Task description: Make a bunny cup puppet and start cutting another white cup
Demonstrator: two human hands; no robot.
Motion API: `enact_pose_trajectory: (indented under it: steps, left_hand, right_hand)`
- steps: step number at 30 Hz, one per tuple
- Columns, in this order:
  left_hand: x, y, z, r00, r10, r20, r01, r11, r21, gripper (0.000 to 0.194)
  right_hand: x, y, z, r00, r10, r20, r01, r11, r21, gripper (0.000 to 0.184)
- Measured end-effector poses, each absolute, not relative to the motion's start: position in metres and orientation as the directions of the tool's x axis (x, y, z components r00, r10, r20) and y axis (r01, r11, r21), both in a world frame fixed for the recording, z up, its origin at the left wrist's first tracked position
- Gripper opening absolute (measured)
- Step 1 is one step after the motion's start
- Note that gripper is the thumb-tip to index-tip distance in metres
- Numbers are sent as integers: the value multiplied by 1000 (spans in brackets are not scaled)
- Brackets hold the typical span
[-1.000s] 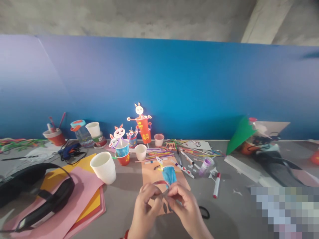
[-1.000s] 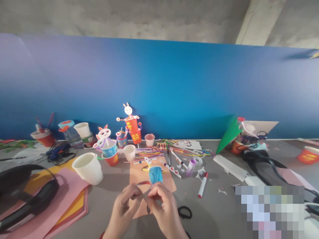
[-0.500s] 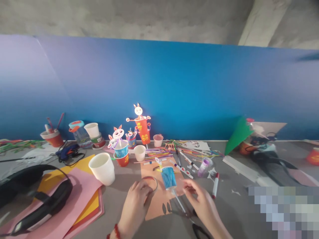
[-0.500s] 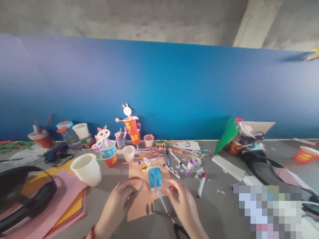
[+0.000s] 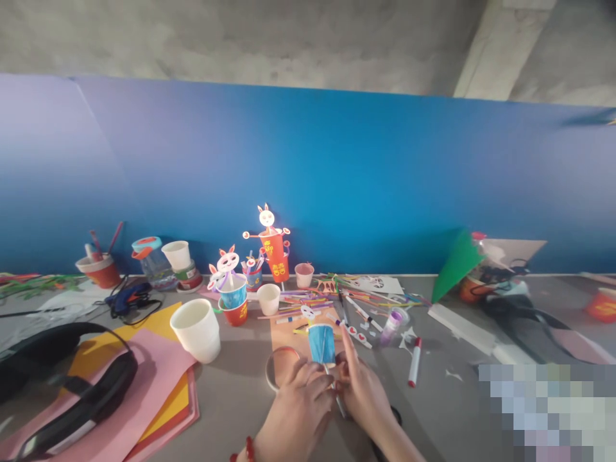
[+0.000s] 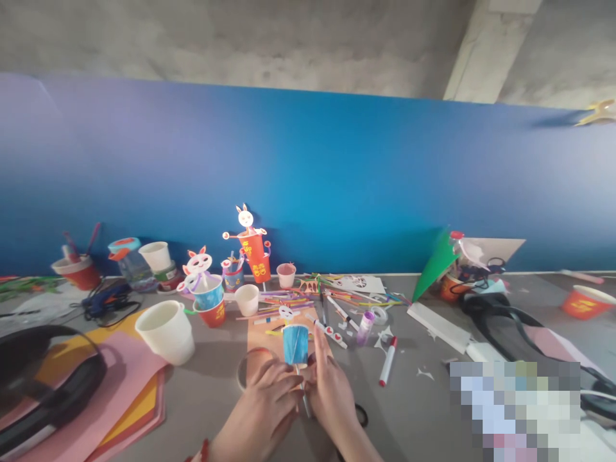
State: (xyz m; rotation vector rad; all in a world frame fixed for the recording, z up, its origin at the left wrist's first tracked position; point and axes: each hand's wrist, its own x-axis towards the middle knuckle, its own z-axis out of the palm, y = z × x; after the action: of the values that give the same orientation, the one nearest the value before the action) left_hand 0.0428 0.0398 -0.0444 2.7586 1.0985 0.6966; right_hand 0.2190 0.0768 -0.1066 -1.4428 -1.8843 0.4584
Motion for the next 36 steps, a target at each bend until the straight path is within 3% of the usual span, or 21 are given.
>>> enact_pose_trajectory:
  steps: [7, 13, 18, 23, 28, 30, 33, 36]
  left_hand:
    - [37, 41, -61, 603, 702, 379, 654, -707, 269, 29]
    - [38, 40, -66, 555, 725, 408, 609, -688, 393, 18]
    - [38, 40, -58, 458, 775, 436, 521, -631, 574, 19]
    - [39, 40, -49, 282, 927, 247, 386, -345, 856, 12]
    - [40, 35, -40, 235, 967, 96, 222, -149, 964, 21]
    - [40, 33, -38, 205, 975, 80, 158, -113, 981, 20]
    - [37, 32, -35, 140, 983, 115, 117, -132, 984, 21]
    - [35, 32, -33, 111, 979, 171, 162, -187, 969, 24]
  right_hand:
    - [214, 78, -110, -164, 938, 306, 664, 335, -669, 99]
    - [220, 76, -117, -126, 921, 369, 574, 371, -730, 87]
    - [230, 73, -108, -75, 948, 310, 256, 319, -913, 83]
    - [220, 61, -88, -111, 971, 211, -105, 200, -974, 84]
    - [206, 47, -70, -88, 960, 267, -167, 250, -954, 78]
    - [207, 44, -62, -75, 957, 281, -155, 268, -951, 67]
    - [211, 39, -51, -50, 972, 229, -149, 219, -964, 25]
    - [212, 34, -42, -89, 989, 119, -198, 100, -975, 27]
